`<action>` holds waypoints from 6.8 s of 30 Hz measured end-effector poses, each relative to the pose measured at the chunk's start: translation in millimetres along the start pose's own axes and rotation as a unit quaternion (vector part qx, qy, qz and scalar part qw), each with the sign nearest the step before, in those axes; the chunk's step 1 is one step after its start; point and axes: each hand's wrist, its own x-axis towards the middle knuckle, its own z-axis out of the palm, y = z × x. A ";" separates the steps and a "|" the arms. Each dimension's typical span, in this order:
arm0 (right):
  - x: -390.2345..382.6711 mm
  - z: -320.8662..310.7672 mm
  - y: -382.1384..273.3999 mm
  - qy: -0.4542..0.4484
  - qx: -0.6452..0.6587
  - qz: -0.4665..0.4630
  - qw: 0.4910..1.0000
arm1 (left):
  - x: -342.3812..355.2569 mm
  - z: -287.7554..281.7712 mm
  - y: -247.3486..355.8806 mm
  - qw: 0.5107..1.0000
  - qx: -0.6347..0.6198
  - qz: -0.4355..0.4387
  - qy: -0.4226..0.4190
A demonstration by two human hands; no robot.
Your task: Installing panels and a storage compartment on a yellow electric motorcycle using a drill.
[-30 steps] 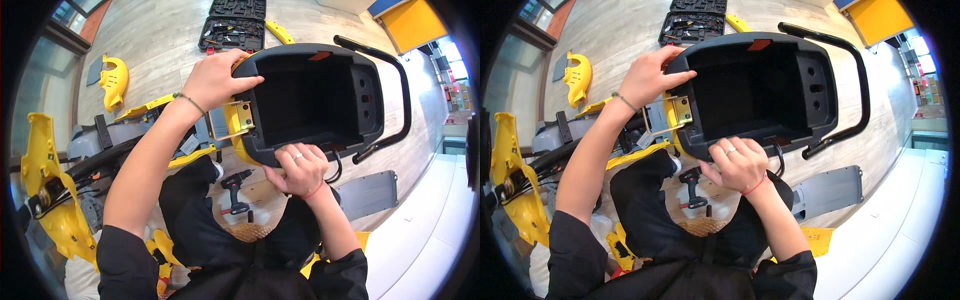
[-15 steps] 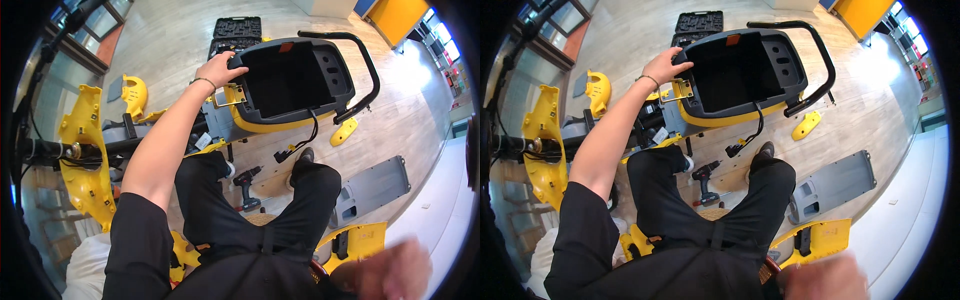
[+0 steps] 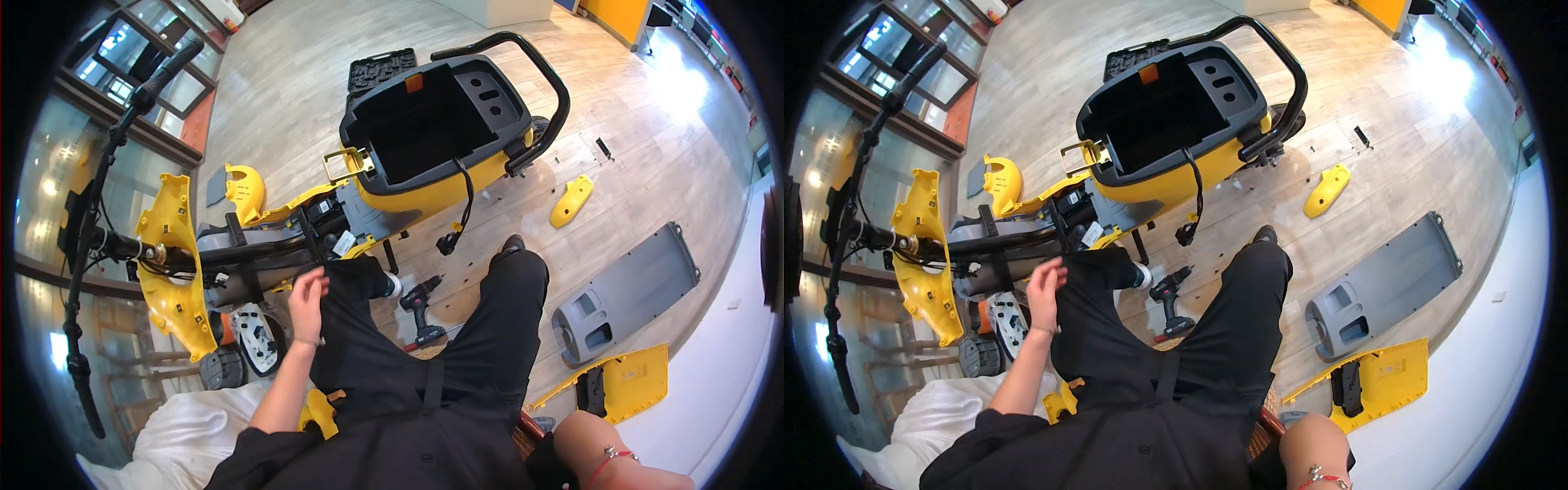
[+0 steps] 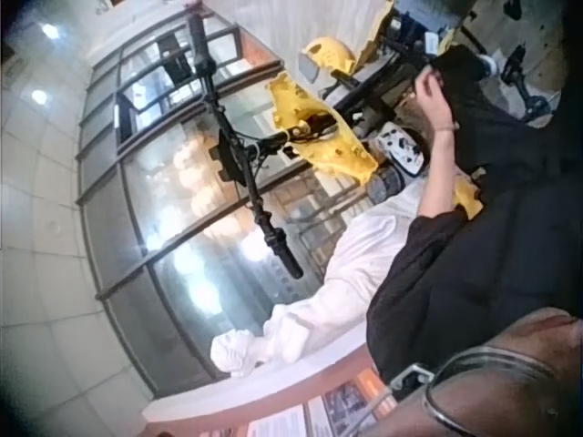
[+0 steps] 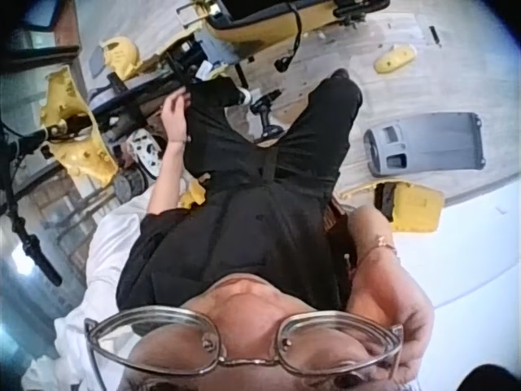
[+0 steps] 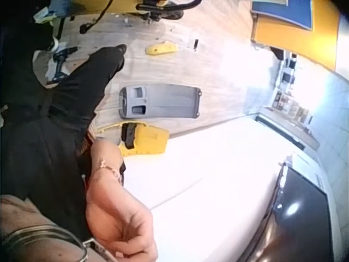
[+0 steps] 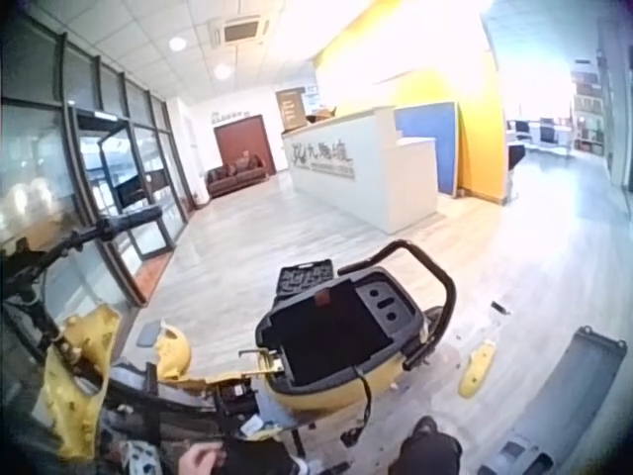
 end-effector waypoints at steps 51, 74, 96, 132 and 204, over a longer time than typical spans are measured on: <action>-394.8 -7.0 146.6 -0.362 -0.318 0.805 0.348 | 98.4 94.2 55.5 0.958 0.085 0.266 -0.061; -452.4 -30.0 97.1 -0.413 -0.287 0.799 0.330 | 12.7 16.6 -4.7 0.895 0.406 0.186 -0.005; -423.2 -0.2 83.7 -0.373 -0.278 0.787 0.405 | 15.0 -18.4 -19.9 0.936 0.301 0.169 0.068; -226.4 -205.4 330.6 -0.388 -0.515 0.631 0.431 | -74.6 -11.0 -21.1 0.943 0.331 0.003 -0.002; -253.9 275.3 240.8 -0.439 0.116 0.762 0.462 | -229.0 -60.9 -15.0 0.967 0.169 -0.162 0.102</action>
